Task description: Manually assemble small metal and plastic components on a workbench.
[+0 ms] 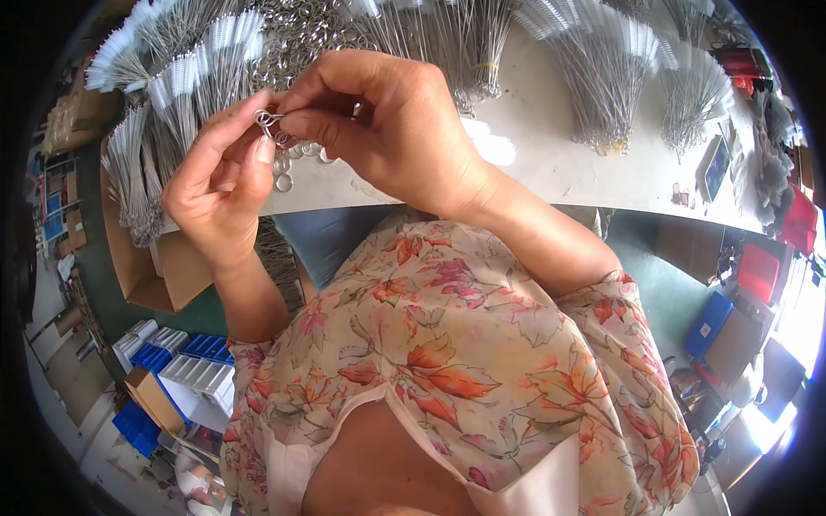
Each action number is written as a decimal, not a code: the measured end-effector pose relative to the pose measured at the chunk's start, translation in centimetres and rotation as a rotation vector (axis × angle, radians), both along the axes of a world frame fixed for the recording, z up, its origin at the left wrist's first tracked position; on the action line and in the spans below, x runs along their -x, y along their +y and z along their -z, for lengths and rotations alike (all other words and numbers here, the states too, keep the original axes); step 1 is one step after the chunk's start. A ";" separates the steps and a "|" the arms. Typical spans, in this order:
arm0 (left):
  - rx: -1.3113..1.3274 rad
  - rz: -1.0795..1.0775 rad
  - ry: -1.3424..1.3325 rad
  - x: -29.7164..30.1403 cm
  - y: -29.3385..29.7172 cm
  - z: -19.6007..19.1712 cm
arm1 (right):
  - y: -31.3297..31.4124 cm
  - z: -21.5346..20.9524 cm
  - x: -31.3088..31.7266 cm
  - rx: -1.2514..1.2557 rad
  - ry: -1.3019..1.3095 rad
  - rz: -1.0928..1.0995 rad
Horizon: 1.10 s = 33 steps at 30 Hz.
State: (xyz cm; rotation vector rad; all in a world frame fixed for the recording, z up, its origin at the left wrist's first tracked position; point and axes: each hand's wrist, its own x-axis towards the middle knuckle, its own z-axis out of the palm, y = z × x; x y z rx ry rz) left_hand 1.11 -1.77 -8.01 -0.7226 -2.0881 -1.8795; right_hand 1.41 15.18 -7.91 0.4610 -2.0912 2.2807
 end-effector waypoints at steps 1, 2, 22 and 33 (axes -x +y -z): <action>0.004 -0.002 0.004 0.0 0.0 0.0 | 0.2 -0.3 0.1 0.001 0.000 -0.001; 0.004 -0.003 0.003 0.0 -0.1 0.0 | 0.6 -0.8 0.4 -0.017 -0.067 -0.073; 0.666 -0.513 -0.374 8.9 -8.7 4.2 | 0.8 10.9 -3.1 -0.932 0.677 -0.037; 1.216 -0.694 -0.126 11.0 -9.4 6.6 | 9.2 8.3 7.0 -0.831 0.446 0.498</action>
